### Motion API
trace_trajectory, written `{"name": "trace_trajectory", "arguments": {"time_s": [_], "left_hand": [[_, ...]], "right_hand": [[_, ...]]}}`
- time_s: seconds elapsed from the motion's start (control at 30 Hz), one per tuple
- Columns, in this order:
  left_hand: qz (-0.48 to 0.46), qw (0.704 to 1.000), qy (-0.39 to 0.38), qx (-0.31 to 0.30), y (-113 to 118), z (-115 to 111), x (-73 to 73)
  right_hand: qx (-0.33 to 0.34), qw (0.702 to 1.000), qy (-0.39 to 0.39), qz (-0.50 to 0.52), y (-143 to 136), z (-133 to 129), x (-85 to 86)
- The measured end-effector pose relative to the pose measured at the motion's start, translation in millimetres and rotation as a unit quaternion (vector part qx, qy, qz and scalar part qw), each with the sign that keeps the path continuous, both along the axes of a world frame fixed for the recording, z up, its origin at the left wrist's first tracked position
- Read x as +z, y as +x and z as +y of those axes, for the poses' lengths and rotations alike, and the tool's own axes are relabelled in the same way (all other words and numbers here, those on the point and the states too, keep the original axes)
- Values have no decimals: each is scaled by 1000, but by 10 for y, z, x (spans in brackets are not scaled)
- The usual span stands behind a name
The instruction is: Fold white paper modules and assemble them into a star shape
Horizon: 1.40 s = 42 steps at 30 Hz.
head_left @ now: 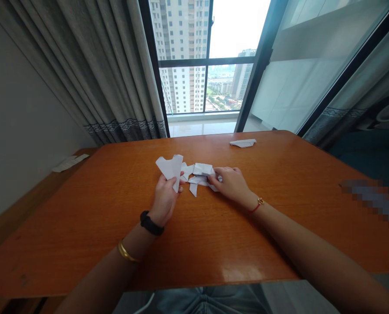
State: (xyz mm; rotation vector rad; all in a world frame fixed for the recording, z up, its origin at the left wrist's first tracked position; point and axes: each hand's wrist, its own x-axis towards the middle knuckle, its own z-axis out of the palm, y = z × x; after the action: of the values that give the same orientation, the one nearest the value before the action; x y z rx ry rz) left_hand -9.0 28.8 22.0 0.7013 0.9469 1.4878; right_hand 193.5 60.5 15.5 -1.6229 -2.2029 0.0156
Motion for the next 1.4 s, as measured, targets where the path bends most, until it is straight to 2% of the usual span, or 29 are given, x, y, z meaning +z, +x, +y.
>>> {"name": "trace_trajectory", "arguments": {"time_s": [0.13, 0.3, 0.37, 0.47, 0.53, 0.63, 0.83, 0.97, 1.07, 1.13, 1.23, 1.4], "left_hand": [[-2, 1000, -6, 5, -1, 11, -17], [9, 1000, -1, 18, -6, 24, -42], [5, 999, -1, 38, -16, 44, -47], [-8, 997, 6, 72, -39, 84, -48], [-14, 996, 10, 89, -57, 110, -50], [-18, 994, 12, 108, -88, 147, -64], [-11, 991, 5, 130, -158, 207, -93], [-14, 990, 6, 141, -169, 213, -77], [-17, 991, 6, 136, -146, 199, -63], [-17, 991, 3, 132, -129, 190, -63], [-15, 991, 3, 131, -121, 192, -79], [0, 991, -5, 137, -143, 218, -123]], "right_hand": [[-41, 997, 24, 64, 92, 109, 47], [-99, 986, 108, 76, 137, 201, -95], [-52, 992, 102, 58, 79, 159, -133], [76, 995, 52, 23, -77, 54, -136], [134, 991, 26, 3, -212, 10, -122], [150, 989, 8, -13, -454, 53, -104], [159, 983, -14, -94, -854, 391, -59], [131, 987, -2, -91, -722, 504, 46], [108, 991, 16, -77, -514, 480, 128], [116, 991, 0, -61, -442, 460, 149], [104, 993, -50, -28, -488, 518, 113], [8, 994, -107, -5, -705, 856, -4]]}}
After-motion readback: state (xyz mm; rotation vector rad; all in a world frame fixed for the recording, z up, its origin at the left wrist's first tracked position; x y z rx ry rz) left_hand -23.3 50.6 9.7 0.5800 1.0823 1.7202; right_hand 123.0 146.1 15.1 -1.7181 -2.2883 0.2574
